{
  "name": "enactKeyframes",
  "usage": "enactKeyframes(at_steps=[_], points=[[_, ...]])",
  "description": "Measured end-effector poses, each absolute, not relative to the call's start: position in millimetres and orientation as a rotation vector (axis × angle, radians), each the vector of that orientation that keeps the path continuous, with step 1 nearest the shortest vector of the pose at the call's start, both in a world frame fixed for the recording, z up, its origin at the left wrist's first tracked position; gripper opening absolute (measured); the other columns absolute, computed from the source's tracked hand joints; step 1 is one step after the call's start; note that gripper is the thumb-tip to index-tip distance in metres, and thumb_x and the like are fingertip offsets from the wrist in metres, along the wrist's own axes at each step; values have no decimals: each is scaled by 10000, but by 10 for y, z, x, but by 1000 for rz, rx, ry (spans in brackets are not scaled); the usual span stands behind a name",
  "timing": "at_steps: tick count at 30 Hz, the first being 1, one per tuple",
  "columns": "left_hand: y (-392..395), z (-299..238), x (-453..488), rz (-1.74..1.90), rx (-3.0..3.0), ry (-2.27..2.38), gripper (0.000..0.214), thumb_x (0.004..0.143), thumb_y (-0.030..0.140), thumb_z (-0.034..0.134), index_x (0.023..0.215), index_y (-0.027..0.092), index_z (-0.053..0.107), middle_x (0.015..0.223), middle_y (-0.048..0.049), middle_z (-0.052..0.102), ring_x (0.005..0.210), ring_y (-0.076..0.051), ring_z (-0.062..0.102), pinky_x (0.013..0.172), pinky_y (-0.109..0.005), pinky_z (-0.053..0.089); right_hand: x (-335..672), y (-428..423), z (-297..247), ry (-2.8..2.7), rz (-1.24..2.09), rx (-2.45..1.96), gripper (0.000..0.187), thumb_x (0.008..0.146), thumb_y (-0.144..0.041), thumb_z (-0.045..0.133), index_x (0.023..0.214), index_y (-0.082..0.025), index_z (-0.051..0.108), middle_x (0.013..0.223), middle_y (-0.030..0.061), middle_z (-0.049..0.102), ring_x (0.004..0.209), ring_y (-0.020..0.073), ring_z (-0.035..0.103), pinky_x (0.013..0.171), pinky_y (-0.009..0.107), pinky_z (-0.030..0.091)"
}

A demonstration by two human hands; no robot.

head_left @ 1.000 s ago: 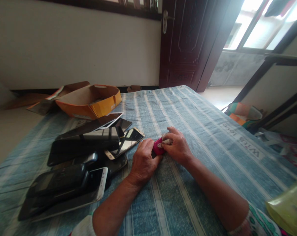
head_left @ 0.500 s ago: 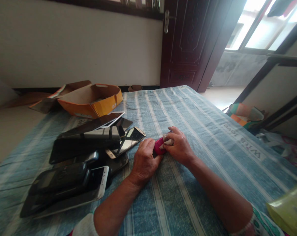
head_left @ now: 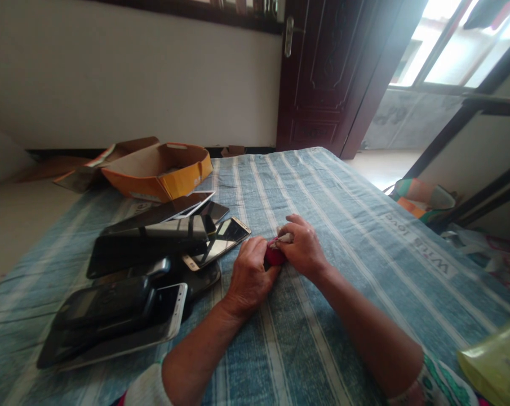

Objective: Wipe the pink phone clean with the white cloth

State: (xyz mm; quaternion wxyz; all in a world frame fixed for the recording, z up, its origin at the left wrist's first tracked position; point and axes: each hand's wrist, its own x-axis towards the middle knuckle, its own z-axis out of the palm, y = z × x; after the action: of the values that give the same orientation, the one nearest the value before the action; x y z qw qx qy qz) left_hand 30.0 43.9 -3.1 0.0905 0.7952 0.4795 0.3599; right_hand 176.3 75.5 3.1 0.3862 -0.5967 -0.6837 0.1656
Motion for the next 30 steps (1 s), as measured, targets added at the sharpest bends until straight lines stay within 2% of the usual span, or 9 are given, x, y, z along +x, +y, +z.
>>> enactKeyframes(at_steps=[10, 18, 26, 30], points=[[421, -36, 335, 1092, 2376, 1414, 196, 714, 144, 643, 879, 189, 548, 940, -82, 612, 923, -262, 575, 807, -400, 513, 1691, 824, 65, -1695, 386, -1527, 119, 680, -110, 668, 701, -226, 675, 1070, 48, 650, 1097, 234, 581, 990, 378, 430], [413, -28, 356, 1052, 2342, 1401, 138, 762, 164, 617, 865, 189, 528, 925, -79, 594, 895, -241, 569, 800, -387, 505, 1867, 793, 86, -1663, 596, -1522, 153, 653, -90, 660, 687, -236, 689, 1045, 10, 644, 1043, 202, 608, 976, 335, 445], [431, -45, 336, 1008, 2288, 1450, 179, 725, 163, 663, 844, 187, 531, 865, -49, 572, 837, -220, 560, 751, -359, 496, 2084, 763, 134, -1712, 824, -1584, 185, 582, -117, 742, 745, -199, 717, 1233, 42, 558, 1108, 232, 588, 980, 357, 439], [431, -41, 336, 1019, 2272, 1437, 202, 712, 164, 679, 851, 192, 535, 883, -48, 581, 853, -220, 562, 768, -365, 498, 2080, 739, 174, -1779, 810, -1569, 208, 574, -110, 752, 755, -204, 713, 1235, 45, 552, 1189, 253, 540, 1016, 380, 413]])
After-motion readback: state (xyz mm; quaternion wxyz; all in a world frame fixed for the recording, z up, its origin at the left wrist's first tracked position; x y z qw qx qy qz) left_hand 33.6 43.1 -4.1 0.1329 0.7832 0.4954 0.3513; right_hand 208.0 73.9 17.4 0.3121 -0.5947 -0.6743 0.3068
